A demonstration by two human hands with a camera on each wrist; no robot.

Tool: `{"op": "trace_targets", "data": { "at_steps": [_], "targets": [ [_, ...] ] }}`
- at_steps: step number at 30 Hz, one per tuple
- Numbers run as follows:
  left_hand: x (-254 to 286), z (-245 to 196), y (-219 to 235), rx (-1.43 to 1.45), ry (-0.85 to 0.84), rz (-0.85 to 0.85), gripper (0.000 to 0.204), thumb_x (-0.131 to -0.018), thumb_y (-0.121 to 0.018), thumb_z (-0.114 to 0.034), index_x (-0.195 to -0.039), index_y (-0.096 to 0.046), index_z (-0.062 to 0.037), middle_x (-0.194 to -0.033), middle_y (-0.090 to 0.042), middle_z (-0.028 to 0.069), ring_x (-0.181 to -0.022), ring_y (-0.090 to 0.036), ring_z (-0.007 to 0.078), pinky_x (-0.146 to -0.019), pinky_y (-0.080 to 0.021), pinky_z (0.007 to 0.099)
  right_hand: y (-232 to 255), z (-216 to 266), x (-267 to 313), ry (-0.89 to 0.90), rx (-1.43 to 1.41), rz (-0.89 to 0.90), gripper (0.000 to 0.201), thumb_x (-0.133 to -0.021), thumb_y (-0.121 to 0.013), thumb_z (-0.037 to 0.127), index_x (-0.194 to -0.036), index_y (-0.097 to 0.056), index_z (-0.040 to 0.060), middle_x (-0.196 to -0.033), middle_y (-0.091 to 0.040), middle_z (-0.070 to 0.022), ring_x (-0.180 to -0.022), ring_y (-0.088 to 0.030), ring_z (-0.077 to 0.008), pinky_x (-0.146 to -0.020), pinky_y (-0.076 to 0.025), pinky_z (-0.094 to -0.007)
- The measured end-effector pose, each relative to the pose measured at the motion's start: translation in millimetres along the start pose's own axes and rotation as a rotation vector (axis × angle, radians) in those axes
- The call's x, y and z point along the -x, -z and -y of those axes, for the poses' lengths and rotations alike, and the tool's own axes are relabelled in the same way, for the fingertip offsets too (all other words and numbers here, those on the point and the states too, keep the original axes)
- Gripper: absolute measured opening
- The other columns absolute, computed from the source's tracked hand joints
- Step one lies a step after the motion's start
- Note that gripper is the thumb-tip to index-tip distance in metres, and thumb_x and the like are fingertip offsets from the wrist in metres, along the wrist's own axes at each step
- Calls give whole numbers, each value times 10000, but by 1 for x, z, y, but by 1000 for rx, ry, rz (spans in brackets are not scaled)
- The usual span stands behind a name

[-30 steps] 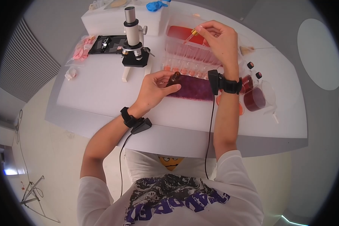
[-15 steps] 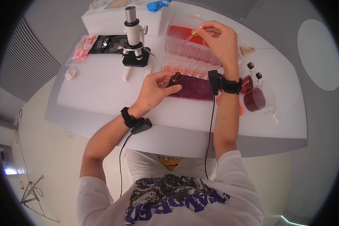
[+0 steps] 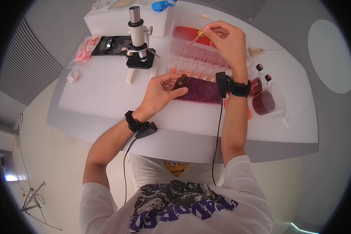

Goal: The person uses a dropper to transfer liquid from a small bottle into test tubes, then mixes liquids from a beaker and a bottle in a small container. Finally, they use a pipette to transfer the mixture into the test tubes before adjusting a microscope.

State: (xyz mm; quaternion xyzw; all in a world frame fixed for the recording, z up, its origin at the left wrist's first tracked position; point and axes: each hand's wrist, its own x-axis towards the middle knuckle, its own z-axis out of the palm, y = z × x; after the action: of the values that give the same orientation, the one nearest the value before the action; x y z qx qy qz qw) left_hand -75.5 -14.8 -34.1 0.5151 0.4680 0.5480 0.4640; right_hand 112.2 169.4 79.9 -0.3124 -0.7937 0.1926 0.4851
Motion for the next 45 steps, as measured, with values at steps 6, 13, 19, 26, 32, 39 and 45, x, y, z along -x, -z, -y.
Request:
{"op": "trace_targets", "data": {
  "at_steps": [6, 13, 19, 26, 32, 39, 45],
  "targets": [
    [0, 1, 1, -16, -14, 10, 340, -959, -857, 4, -1291, -785, -1, -1196, -805, 28, -1076, -707, 84, -1019, -567, 277, 1, 0, 0, -6, -5, 13, 237, -935, -883, 271, -988, -861, 41, -766, -801, -118, -1151, -817, -218, -828, -590, -352],
    [0, 0, 0, 1, -6, 3, 341, -953, -861, 8, -1285, -785, 4, -1230, -801, 32, -1105, -704, 85, -1040, -561, 276, 0, 4, 1, -59, -6, 42, 229, -934, -881, 270, -993, -863, 49, -766, -811, -73, -734, -760, -152, -758, -586, -324],
    [0, -1, 0, -4, -4, 0, 346, -950, -863, 6, -1286, -783, 7, -1222, -802, 32, -1092, -706, 83, -1031, -567, 279, 0, 1, 1, 7, 14, 30, 232, -933, -879, 279, -991, -864, 54, -804, -831, -81, -728, -773, -169, -782, -595, -329],
    [0, -2, -1, -2, -38, -15, 345, -939, -909, -73, -1250, -790, 13, -1132, -815, 54, -1012, -728, 100, -977, -587, 281, 0, 7, 2, -6, 14, 35, 247, -935, -872, 295, -986, -856, 54, -819, -839, -74, -755, -792, -194, -813, -602, -339],
    [0, 1, 1, -14, -26, 7, 352, -959, -847, 13, -1305, -782, 1, -1254, -804, 32, -1076, -710, 82, -1024, -572, 282, 0, 8, 2, -39, 43, 54, 225, -930, -875, 296, -981, -860, 77, -806, -835, -60, -724, -769, -168, -735, -589, -334],
    [-1, 3, 0, 2, -61, -22, 380, -959, -845, 19, -1330, -760, 24, -1300, -807, 63, -1099, -718, 95, -1052, -565, 290, 0, 9, 3, -26, 35, 58, 219, -932, -874, 291, -993, -864, 80, -814, -835, -54, -720, -764, -161, -706, -579, -323],
    [-4, 3, 3, -103, -124, -117, 382, -963, -857, -12, -1330, -759, 23, -1239, -820, 80, -1106, -753, 130, -1087, -582, 341, 1, 11, 4, -22, 55, 83, 216, -940, -867, 280, -1003, -862, 73, -833, -842, -51, -745, -776, -163, -729, -592, -324]
  ]
}}
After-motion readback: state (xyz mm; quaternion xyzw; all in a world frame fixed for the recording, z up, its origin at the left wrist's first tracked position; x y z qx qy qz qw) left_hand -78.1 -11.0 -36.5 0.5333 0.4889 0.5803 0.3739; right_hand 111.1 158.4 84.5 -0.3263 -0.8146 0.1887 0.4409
